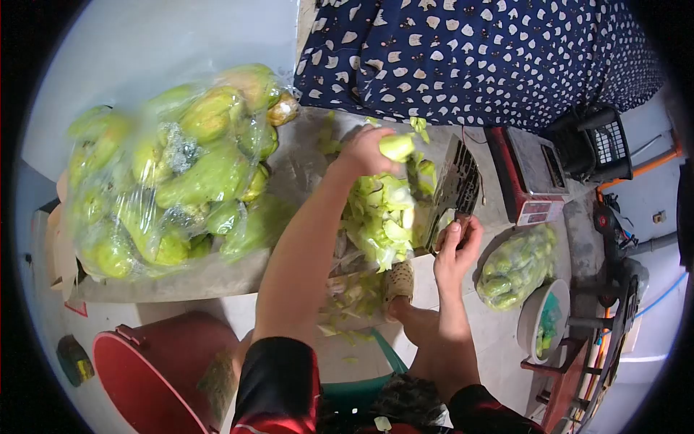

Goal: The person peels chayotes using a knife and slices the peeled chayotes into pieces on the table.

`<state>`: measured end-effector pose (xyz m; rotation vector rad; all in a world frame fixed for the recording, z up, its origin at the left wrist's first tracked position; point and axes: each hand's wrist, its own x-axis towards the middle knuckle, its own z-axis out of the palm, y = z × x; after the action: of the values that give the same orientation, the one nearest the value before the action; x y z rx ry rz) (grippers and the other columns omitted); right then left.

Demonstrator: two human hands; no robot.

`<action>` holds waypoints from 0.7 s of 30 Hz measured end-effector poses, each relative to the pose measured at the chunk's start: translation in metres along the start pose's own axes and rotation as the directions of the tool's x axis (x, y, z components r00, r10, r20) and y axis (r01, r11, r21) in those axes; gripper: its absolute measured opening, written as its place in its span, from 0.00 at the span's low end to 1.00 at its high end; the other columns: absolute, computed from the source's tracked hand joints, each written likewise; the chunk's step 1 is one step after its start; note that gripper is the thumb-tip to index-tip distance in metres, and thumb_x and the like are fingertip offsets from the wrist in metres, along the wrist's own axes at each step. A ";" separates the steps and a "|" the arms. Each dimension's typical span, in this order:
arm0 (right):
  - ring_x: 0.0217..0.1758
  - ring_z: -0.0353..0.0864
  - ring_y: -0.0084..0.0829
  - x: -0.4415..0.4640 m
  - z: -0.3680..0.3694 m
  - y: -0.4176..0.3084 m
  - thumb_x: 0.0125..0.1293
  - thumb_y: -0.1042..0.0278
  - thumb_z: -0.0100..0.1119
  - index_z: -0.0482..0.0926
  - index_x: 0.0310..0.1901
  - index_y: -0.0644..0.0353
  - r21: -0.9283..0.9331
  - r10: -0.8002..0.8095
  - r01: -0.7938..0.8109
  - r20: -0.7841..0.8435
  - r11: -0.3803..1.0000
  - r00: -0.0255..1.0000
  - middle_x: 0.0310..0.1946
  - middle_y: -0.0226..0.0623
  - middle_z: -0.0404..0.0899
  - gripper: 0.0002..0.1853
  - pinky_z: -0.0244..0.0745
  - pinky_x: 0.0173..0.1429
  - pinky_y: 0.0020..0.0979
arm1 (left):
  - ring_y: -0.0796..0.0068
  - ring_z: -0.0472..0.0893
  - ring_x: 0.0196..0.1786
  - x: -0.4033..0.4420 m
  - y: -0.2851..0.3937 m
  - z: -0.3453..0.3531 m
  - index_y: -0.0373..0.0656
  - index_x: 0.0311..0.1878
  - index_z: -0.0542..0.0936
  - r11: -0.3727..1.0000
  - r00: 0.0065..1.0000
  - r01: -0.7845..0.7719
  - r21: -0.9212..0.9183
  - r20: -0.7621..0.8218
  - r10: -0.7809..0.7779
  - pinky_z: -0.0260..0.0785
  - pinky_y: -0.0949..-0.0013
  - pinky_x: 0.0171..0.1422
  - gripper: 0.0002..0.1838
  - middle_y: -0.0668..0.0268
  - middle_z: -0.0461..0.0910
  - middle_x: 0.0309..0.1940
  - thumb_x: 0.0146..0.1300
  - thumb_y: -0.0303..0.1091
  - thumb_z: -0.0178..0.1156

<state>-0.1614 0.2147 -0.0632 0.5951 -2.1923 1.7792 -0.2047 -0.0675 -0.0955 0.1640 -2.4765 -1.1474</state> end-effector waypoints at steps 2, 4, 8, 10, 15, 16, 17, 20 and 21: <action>0.24 0.64 0.15 -0.002 0.003 -0.006 0.76 0.61 0.54 0.70 0.51 0.65 0.057 0.016 -0.017 0.014 0.998 1.000 0.27 0.26 0.70 0.14 0.63 0.28 0.21 | 0.54 0.78 0.57 -0.016 0.041 -0.045 0.49 0.63 0.74 0.845 0.964 0.265 -0.465 0.152 -0.219 0.76 0.47 0.54 0.34 0.56 0.76 0.57 0.49 0.41 0.66; 0.18 0.64 0.17 -0.001 0.000 -0.010 0.78 0.56 0.51 0.69 0.47 0.61 0.248 0.091 -0.124 0.141 0.961 0.986 0.26 0.29 0.70 0.14 0.61 0.21 0.22 | 0.52 0.83 0.51 -0.036 0.061 -0.057 0.41 0.63 0.70 0.221 0.890 0.388 -0.895 0.302 -0.342 0.79 0.45 0.46 0.30 0.52 0.78 0.54 0.62 0.48 0.58; 0.14 0.65 0.19 -0.011 0.003 -0.034 0.79 0.51 0.46 0.69 0.45 0.59 0.422 0.219 -0.359 0.344 0.832 0.913 0.25 0.31 0.70 0.17 0.60 0.16 0.22 | 0.49 0.83 0.46 -0.089 0.088 -0.084 0.49 0.71 0.66 -0.128 0.867 0.388 -0.913 0.409 -0.284 0.77 0.45 0.48 0.32 0.58 0.78 0.53 0.73 0.59 0.46; 0.14 0.65 0.19 -0.020 0.004 -0.045 0.78 0.52 0.47 0.69 0.45 0.59 0.394 0.225 -0.395 0.412 0.830 0.883 0.25 0.31 0.70 0.17 0.60 0.16 0.22 | 0.52 0.83 0.47 -0.112 0.099 -0.092 0.48 0.71 0.67 -0.131 0.864 0.374 -0.918 0.396 -0.310 0.78 0.46 0.48 0.33 0.59 0.78 0.53 0.73 0.60 0.45; 0.14 0.65 0.18 -0.039 0.010 -0.054 0.78 0.54 0.49 0.69 0.44 0.60 0.329 0.161 -0.409 0.578 0.851 0.800 0.24 0.31 0.71 0.15 0.58 0.16 0.21 | 0.62 0.82 0.50 -0.144 0.102 -0.094 0.48 0.70 0.69 -0.160 0.868 0.261 -0.952 0.304 -0.392 0.78 0.49 0.48 0.34 0.63 0.78 0.52 0.73 0.63 0.42; 0.14 0.64 0.18 -0.040 0.012 -0.058 0.77 0.54 0.50 0.69 0.44 0.60 0.316 0.165 -0.408 0.580 0.857 0.797 0.23 0.31 0.71 0.15 0.58 0.16 0.21 | 0.64 0.81 0.51 -0.148 0.101 -0.095 0.48 0.69 0.70 -0.163 0.869 0.249 -0.955 0.294 -0.398 0.78 0.49 0.48 0.34 0.63 0.78 0.52 0.73 0.63 0.42; 0.14 0.64 0.18 -0.041 0.013 -0.059 0.77 0.54 0.50 0.69 0.44 0.60 0.311 0.166 -0.409 0.585 0.858 0.794 0.23 0.31 0.71 0.15 0.58 0.16 0.21 | 0.67 0.81 0.51 -0.151 0.100 -0.096 0.48 0.69 0.70 -0.163 0.870 0.236 -0.958 0.283 -0.404 0.79 0.49 0.48 0.34 0.64 0.78 0.52 0.73 0.64 0.42; 0.14 0.65 0.18 -0.040 0.015 -0.059 0.77 0.54 0.51 0.69 0.43 0.60 0.321 0.189 -0.446 0.594 0.835 0.782 0.23 0.31 0.71 0.16 0.58 0.16 0.21 | 0.66 0.81 0.49 -0.154 0.097 -0.101 0.46 0.69 0.70 -0.059 0.912 0.205 -0.977 0.212 -0.350 0.79 0.49 0.49 0.34 0.64 0.78 0.51 0.73 0.63 0.43; 0.14 0.64 0.18 -0.040 0.016 -0.060 0.77 0.54 0.51 0.69 0.43 0.60 0.316 0.186 -0.438 0.592 0.842 0.784 0.23 0.31 0.71 0.16 0.58 0.16 0.21 | 0.66 0.81 0.49 -0.154 0.097 -0.104 0.46 0.69 0.70 -0.060 0.914 0.205 -0.977 0.213 -0.346 0.79 0.49 0.49 0.34 0.64 0.78 0.51 0.73 0.63 0.43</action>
<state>-0.0975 0.1954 -0.0318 0.9762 -2.3436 2.6025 -0.0158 -0.0357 -0.0103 0.2831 -0.8567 -2.7117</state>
